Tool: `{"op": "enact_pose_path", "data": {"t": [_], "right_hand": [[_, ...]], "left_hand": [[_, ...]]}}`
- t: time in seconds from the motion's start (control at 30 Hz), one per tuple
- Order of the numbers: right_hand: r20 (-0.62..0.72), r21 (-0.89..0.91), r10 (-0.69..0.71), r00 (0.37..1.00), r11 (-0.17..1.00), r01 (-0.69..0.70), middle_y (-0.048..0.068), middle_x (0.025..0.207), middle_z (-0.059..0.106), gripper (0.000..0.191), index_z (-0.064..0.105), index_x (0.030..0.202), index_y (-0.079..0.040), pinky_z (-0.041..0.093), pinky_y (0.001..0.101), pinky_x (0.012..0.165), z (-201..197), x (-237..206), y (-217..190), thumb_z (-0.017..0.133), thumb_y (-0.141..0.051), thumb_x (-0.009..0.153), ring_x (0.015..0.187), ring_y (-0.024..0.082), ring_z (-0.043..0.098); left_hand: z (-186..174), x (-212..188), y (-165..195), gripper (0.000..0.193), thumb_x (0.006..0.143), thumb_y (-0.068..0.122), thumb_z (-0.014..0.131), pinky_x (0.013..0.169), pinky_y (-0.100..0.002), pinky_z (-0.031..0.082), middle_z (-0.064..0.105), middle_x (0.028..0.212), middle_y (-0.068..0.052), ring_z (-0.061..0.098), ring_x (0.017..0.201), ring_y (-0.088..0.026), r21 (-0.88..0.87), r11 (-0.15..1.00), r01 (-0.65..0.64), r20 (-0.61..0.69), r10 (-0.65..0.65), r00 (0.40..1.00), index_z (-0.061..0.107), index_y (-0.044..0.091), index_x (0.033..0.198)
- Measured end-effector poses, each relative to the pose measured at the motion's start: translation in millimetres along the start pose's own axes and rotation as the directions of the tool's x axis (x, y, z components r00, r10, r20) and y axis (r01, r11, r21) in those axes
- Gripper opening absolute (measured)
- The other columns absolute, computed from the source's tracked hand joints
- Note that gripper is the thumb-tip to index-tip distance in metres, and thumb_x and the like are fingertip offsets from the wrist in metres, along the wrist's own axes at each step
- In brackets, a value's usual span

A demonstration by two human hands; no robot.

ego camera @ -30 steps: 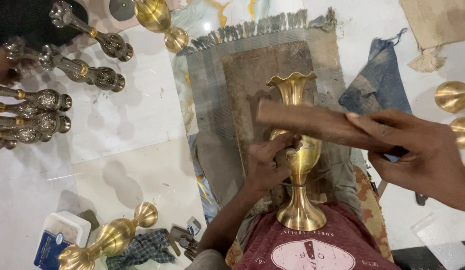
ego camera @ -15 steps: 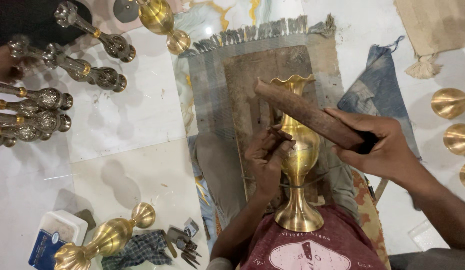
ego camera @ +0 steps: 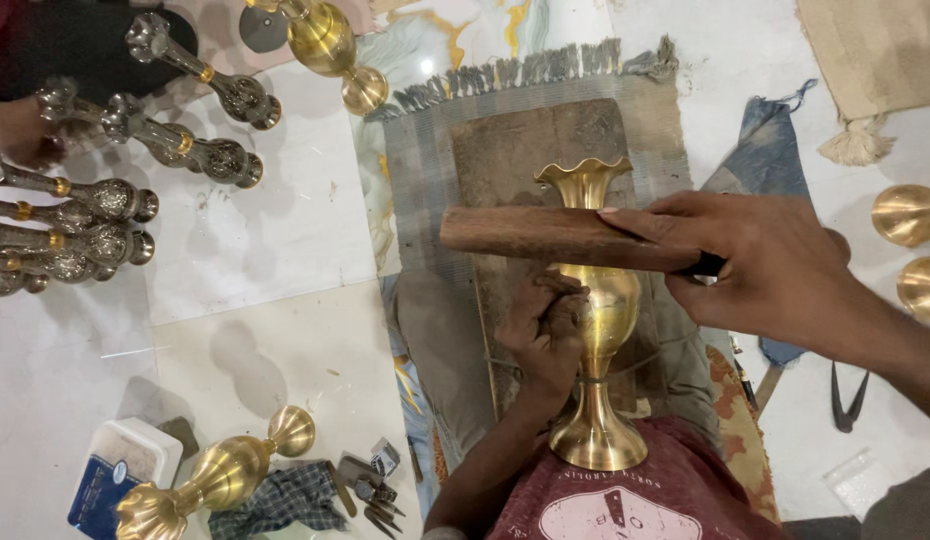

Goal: The person sits on the floor and shapes a brass vase held on a wooden stake, striking its surface with a wooden mallet while holding a metal punch against the metal with the other hand, rotating the vase to work different areas.

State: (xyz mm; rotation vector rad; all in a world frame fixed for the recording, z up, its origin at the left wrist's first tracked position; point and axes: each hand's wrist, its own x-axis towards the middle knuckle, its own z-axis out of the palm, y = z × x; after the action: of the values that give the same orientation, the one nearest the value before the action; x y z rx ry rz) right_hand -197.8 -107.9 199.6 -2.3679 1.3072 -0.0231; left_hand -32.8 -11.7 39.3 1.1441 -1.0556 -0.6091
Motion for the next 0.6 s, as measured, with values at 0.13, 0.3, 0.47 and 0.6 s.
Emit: {"op": "enact_pose_path", "data": {"t": [0.13, 0.3, 0.47, 0.6], "right_hand": [[0.086, -0.217, -0.108, 0.990, 0.968, 0.125, -0.007, 0.120, 0.071, 0.085, 0.052, 0.148, -0.043, 0.056, 0.0314, 0.054, -30, 4, -9, 0.071, -0.015, 0.070, 0.071, 0.014, 0.070], [0.176, -0.439, -0.016, 0.984, 0.894, 0.093, -0.012, 0.122, 0.068, 0.085, 0.045, 0.155, -0.048, 0.047, 0.0325, 0.044, -43, 9, -18, 0.071, -0.021, 0.079, 0.061, 0.015, 0.066], [0.204, -0.388, 0.009, 0.979, 0.919, 0.073, -0.013, 0.125, 0.067, 0.083, 0.040, 0.154, -0.048, 0.043, 0.0268, 0.040, -29, 8, -6, 0.067, -0.021, 0.080, 0.054, 0.011, 0.064], [0.228, -0.397, 0.077, 0.971, 0.918, 0.020, -0.011, 0.133, 0.066, 0.083, 0.039, 0.153, -0.054, 0.045, 0.0248, 0.040, -12, 2, 16, 0.065, -0.019, 0.083, 0.054, 0.009, 0.063]], "left_hand": [[1, 2, 1, 0.019, 0.093, -0.014, 0.051, 0.077, -0.029, 0.066, 0.074, 0.096, -0.014, 0.076, 0.086, -0.018, -0.007, 1.000, 0.002, 0.002, -0.002, 1.000, 0.066, -0.008, 0.102], [-1, 5, 6, 0.019, 0.090, -0.013, 0.058, 0.073, -0.028, 0.064, 0.076, 0.093, -0.013, 0.077, 0.081, -0.019, 0.139, 0.990, -0.020, 0.053, 0.013, 0.998, 0.072, -0.004, 0.100], [-4, 13, 11, 0.016, 0.093, -0.009, 0.063, 0.078, -0.029, 0.065, 0.077, 0.101, -0.012, 0.077, 0.089, -0.020, 0.123, 0.992, -0.005, 0.169, -0.017, 0.985, 0.072, -0.001, 0.104], [-16, 22, 12, 0.024, 0.085, -0.006, 0.069, 0.080, -0.031, 0.063, 0.078, 0.103, -0.011, 0.077, 0.091, -0.020, 0.148, 0.989, 0.025, 0.358, -0.077, 0.930, 0.074, 0.001, 0.108]]}}
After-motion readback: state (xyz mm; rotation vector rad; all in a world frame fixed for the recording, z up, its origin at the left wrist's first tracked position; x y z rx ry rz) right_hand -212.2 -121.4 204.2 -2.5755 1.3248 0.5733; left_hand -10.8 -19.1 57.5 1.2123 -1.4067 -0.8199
